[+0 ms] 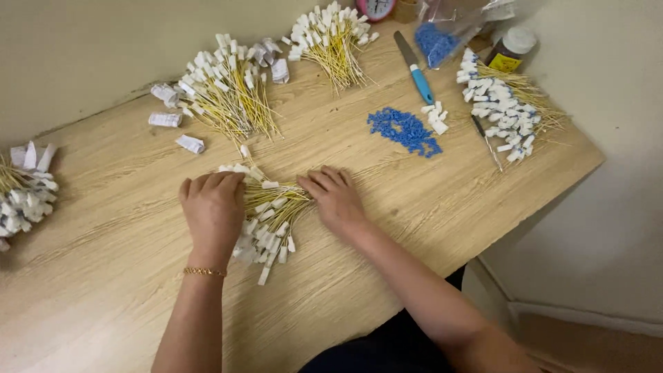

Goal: Assembling small blue components onto thin wires at a workbench

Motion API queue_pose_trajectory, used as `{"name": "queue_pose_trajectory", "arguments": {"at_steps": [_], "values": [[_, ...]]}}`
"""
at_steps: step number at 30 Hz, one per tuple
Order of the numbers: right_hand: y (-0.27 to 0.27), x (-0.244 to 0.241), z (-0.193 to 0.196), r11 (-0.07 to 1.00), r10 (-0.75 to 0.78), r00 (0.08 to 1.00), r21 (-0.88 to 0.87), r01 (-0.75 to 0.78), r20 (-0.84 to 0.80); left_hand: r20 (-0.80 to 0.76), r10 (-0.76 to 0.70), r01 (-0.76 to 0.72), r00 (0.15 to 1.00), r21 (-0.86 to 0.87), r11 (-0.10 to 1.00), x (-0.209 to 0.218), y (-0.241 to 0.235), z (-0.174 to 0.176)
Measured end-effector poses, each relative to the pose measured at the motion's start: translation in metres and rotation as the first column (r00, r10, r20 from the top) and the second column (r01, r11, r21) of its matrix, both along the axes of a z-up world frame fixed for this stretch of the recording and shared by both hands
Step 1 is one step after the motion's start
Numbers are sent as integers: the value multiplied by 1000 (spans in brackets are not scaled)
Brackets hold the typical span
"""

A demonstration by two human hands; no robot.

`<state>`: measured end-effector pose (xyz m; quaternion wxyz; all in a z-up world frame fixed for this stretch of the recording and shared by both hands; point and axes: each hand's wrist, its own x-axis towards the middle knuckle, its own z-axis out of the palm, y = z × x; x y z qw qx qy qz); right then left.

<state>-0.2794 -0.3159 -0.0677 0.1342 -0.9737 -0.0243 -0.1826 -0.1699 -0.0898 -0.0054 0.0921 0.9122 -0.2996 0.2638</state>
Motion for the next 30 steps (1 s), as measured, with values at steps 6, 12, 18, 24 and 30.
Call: {"name": "queue_pose_trajectory", "arguments": {"at_steps": [6, 12, 18, 24, 30], "values": [[-8, -27, 50, 979, -45, 999, 198, 45, -4, -10, -142, 136, 990, -238, 962, -11, 12, 25], [-123, -63, 31, 652, -667, 743, 435, 620, -58, -23, -156, 124, 987, -502, 856, -53, 36, 68], [-182, -74, 8, 617, -708, 703, 423, 664, -72, -397, -293, -221, 870, -844, 489, -76, 27, 68], [-184, -64, 15, 647, -695, 690, 242, 723, -203, -532, -595, -380, 602, -846, 373, -106, -8, 64], [-152, -65, 45, 654, -671, 695, 236, 719, -259, -625, -569, -506, 535, -776, 377, -118, -35, 44]]}}
